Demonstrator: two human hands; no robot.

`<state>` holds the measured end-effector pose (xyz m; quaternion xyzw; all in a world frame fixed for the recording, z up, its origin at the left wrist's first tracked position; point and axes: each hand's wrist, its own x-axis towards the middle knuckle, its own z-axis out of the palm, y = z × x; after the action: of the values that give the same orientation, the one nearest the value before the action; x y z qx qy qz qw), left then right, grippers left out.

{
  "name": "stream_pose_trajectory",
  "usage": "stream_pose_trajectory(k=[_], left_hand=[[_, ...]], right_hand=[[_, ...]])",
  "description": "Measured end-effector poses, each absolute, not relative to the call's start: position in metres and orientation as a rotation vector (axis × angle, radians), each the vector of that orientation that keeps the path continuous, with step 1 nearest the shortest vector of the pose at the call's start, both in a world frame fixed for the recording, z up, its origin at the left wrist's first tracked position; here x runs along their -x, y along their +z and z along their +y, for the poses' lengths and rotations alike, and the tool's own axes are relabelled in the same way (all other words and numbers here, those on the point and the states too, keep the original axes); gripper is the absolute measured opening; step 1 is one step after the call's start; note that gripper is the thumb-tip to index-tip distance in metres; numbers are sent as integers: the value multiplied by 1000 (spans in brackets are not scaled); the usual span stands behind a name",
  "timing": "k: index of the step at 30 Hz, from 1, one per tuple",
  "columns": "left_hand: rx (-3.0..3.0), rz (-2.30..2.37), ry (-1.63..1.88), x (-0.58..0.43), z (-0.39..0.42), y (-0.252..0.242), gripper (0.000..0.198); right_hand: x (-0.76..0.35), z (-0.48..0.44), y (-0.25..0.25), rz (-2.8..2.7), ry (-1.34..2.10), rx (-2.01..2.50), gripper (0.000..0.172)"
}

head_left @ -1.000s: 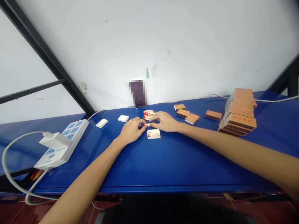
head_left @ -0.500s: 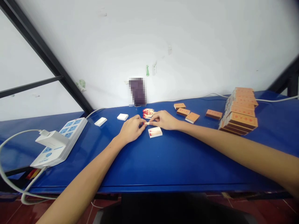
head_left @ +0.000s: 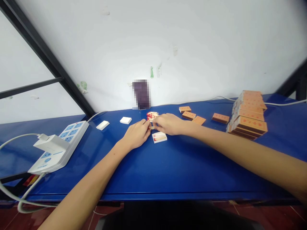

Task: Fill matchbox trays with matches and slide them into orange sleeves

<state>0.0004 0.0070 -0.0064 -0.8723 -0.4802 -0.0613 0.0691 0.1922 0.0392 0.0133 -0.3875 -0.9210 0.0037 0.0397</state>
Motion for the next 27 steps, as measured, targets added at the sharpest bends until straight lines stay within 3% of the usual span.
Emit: stream_pose_trajectory(k=[12, 27], left_hand=[[2655, -1428, -104, -1, 12, -6, 31], [2623, -1336, 99, -8, 11, -6, 32]], right_hand=[[-194, 42, 12, -2880, -6, 1164, 20], [-199, 54, 7, -2840, 323, 1089, 15]])
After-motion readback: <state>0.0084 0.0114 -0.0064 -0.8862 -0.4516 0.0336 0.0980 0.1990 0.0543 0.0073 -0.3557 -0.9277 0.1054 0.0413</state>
